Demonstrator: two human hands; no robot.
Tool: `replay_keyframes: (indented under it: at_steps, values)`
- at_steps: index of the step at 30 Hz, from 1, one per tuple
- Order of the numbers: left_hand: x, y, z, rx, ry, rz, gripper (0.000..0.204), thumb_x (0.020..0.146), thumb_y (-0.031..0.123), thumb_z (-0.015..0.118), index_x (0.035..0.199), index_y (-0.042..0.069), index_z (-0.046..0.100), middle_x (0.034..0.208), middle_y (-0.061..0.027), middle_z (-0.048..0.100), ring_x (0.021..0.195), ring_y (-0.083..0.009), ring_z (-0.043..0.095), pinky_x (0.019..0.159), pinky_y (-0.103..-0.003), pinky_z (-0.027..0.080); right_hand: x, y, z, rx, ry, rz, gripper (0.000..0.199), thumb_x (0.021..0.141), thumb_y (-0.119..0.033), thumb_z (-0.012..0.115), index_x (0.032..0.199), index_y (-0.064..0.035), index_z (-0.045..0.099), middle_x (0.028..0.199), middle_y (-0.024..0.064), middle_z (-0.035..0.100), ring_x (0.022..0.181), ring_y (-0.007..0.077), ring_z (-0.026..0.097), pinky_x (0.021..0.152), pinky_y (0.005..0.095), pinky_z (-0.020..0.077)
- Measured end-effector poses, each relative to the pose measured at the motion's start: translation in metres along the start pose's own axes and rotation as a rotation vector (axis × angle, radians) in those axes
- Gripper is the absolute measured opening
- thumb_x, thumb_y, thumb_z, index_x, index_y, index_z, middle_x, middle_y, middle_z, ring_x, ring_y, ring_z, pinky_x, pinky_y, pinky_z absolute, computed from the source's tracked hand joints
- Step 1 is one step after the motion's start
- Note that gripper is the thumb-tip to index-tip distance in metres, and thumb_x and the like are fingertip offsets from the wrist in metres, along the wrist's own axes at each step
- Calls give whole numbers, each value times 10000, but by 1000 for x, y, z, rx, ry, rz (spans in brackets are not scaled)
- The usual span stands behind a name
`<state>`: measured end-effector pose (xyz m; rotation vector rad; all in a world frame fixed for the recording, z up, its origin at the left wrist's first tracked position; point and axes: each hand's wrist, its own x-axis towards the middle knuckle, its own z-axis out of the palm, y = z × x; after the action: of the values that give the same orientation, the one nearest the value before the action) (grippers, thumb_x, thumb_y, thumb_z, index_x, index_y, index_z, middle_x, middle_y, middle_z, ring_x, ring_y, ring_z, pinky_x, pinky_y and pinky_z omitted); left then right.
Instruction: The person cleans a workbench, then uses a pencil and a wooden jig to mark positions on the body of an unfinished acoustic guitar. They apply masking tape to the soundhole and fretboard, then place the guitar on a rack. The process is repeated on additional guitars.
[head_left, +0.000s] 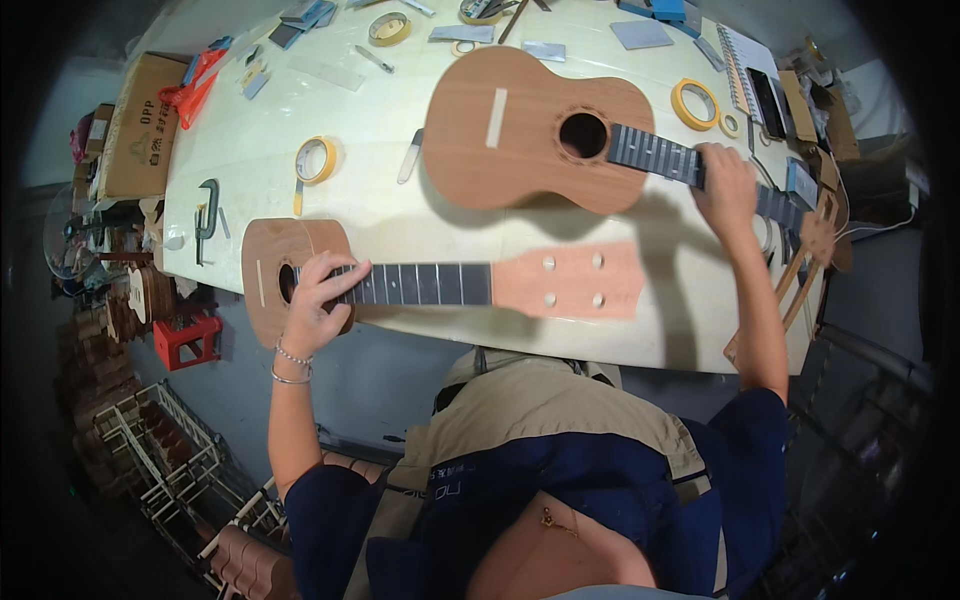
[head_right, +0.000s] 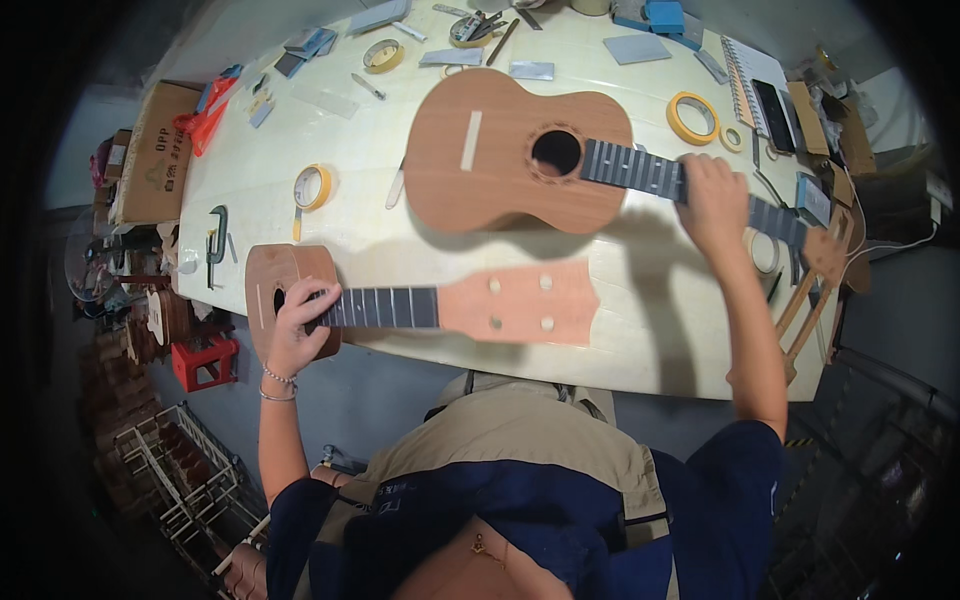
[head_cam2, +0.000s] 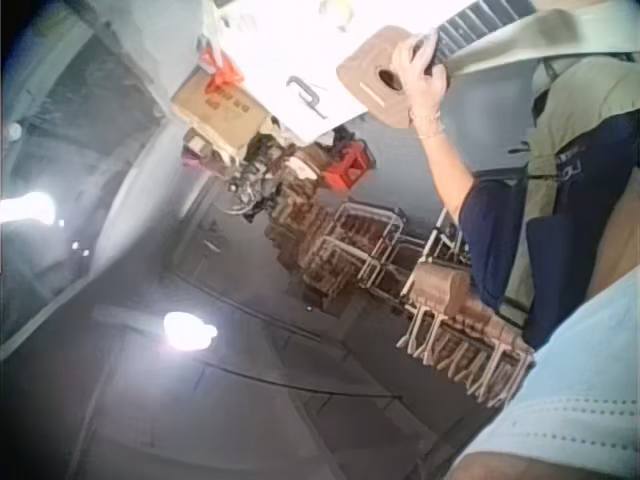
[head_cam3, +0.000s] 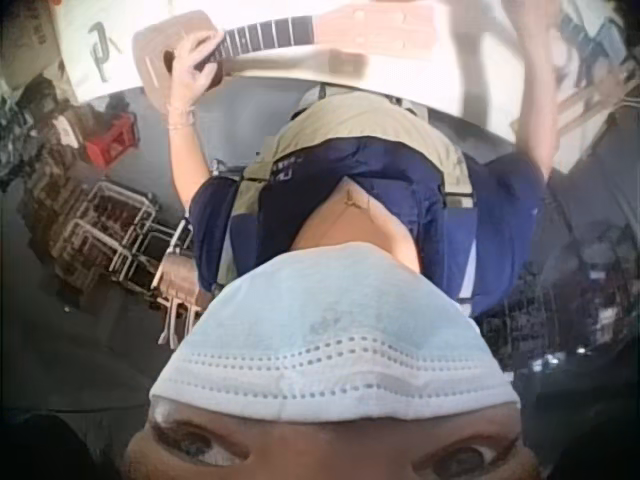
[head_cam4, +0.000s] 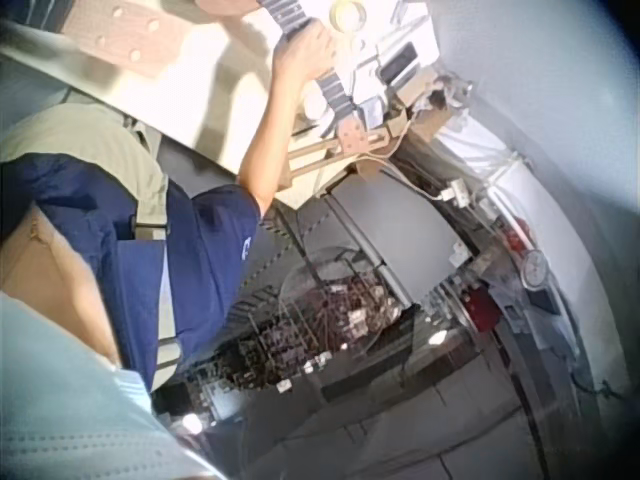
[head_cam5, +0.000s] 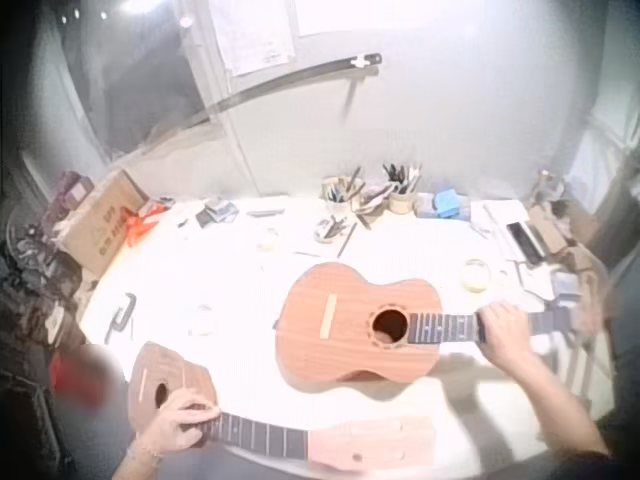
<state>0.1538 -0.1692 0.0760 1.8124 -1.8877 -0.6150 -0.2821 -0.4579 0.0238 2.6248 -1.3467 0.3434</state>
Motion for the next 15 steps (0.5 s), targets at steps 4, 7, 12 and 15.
replay_keyframes:
  at_steps: [4,7,12,15]
  values:
    - [-5,-6,39,109,-44,58,593,631,-108,500,1093,213,687,975,-57,565,948,-267,515,1048,-506,284,0,-50,56,216,-125,274,450,669,-251,772,1047,-133,558,925,60,603,919,277,560,717,427,398]
    - [3,-8,76,156,-39,105,581,662,-108,511,1099,233,683,962,-50,564,948,-254,520,1051,-520,274,17,-72,85,262,-127,323,477,668,-299,771,1062,-127,566,954,69,602,952,278,549,757,446,389]
    - [13,-6,111,222,-15,85,584,673,-90,530,1136,241,660,979,-44,565,968,-241,516,1049,-538,257,51,-16,113,649,-150,419,487,830,-420,604,1196,-100,578,1223,145,525,1184,318,437,997,479,284]
    - [25,5,116,269,-48,88,534,686,-28,588,1153,225,647,1022,-38,567,1001,-236,507,1052,-536,249,49,50,141,-156,176,458,315,870,-297,563,1077,-74,646,1171,142,576,1146,308,490,1001,499,306]
